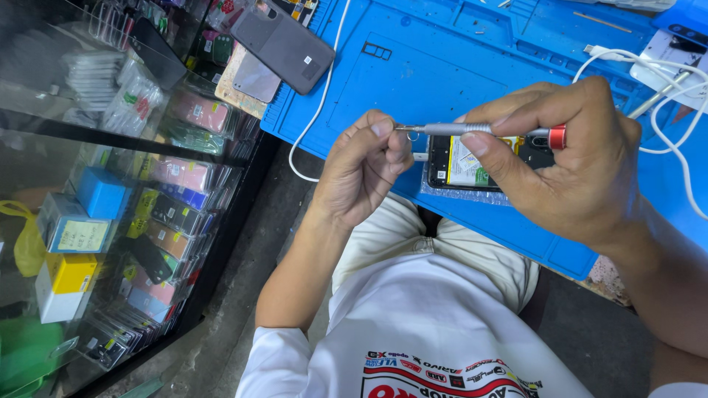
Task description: The person disassembles a mobile phone on a blue mat using a screwdriver and tweezers, tests the device by entering a passcode on the screen, and applies adhesive from a tube to the perimeter of the internal frame.
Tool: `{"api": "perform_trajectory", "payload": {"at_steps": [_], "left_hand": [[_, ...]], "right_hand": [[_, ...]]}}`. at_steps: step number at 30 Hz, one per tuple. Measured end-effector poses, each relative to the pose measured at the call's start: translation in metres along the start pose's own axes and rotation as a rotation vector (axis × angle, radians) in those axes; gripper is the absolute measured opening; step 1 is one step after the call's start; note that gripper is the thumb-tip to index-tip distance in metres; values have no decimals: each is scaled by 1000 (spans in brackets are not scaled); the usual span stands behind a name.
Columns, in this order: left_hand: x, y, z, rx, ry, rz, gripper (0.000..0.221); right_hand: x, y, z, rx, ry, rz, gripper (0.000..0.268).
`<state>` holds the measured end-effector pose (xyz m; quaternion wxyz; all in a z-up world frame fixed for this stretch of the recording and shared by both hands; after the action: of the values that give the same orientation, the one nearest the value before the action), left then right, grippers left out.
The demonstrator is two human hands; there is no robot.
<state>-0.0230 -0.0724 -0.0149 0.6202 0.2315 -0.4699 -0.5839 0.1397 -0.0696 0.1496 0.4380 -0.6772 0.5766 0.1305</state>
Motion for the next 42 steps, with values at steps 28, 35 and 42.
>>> {"api": "perform_trajectory", "payload": {"at_steps": [28,35,42], "left_hand": [[73,9,-34,-1423,922,208,34],[77,24,-16,-1467,952,137,34],[-39,79,29,-1949,1283,-213,51]], "right_hand": [[28,38,10,258,53,-506,24],[36,45,-12,329,-177,-421,19],[40,53,-7,345,-203,-462,9]]}}
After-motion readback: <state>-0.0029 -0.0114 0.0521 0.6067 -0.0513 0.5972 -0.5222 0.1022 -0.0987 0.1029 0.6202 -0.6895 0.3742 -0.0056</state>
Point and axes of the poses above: each hand's wrist, its own x-axis away from the middle knuckle, its own y-axis out of the palm, z = x × y, the point moved 8 cm from there along -x, towards the middle knuckle, and after that the axes turned 14 degrees about z, right-handed, at the moved point
